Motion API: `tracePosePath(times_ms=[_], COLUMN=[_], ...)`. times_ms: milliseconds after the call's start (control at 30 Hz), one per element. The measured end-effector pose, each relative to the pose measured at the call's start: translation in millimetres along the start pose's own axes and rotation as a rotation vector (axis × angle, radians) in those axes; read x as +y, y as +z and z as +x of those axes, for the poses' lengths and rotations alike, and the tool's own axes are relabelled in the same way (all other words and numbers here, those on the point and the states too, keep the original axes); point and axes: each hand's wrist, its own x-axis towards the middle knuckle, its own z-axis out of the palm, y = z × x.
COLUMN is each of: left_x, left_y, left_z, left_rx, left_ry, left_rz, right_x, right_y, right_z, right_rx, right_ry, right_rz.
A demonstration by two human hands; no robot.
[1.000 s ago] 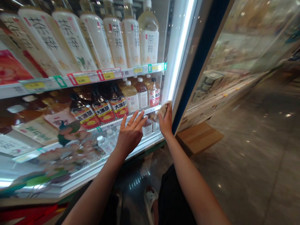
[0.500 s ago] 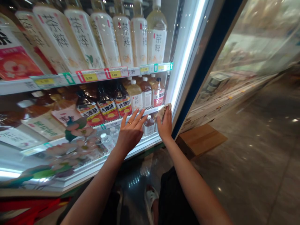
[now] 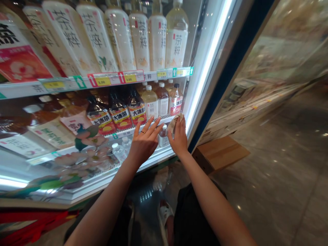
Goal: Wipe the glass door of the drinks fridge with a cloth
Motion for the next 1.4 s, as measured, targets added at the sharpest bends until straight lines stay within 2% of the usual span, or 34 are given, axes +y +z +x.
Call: tracePosePath(times_ms=[200, 400, 533, 700, 867, 1067, 1300, 1400], left_x=[-3.0, -5.2, -3.5, -1.1, 0.5, -10.4, -33.7, -38.6], left_y=[-6.9, -11.5, -16.7, -32.2, -50.5, -55.7, -59.8, -64.7], left_z=[-2.2, -6.1, -5.8, -2.7, -3.5, -23.9, -52.6, -56.9], left_rx=[-0.011, -0.007, -0.011, -0.006, -0.023, 0.023, -0.061, -0.082], left_ry=[-0.002, 0.017, 0.041, 0.098, 0.139, 0.147, 0.132, 0.129], left_rz=[0.012, 0.019, 0.034, 0.094, 0.118, 0.174, 0.176, 0.155], right_x=[6.7, -3.0, -4.3, -14.3, -28.8, -28.9, -35.2, -35.3], right_y=[5.0, 0.1, -3.0, 7.8, 12.0, 12.0, 15.7, 14.9], right_z=[0.5, -2.6, 3.4, -0.7, -4.7, -2.9, -12.5, -11.2], right_rx=[0.042, 0.023, 0.008, 0.052, 0.04, 0.079, 0.016, 0.032], right_ry=[0.063, -0.064, -0.078, -0.039, -0.056, -0.031, -0.173, -0.168], right_rz=[-0.007, -0.02, -0.062, -0.033, -0.013, -0.064, -0.056, -0.083])
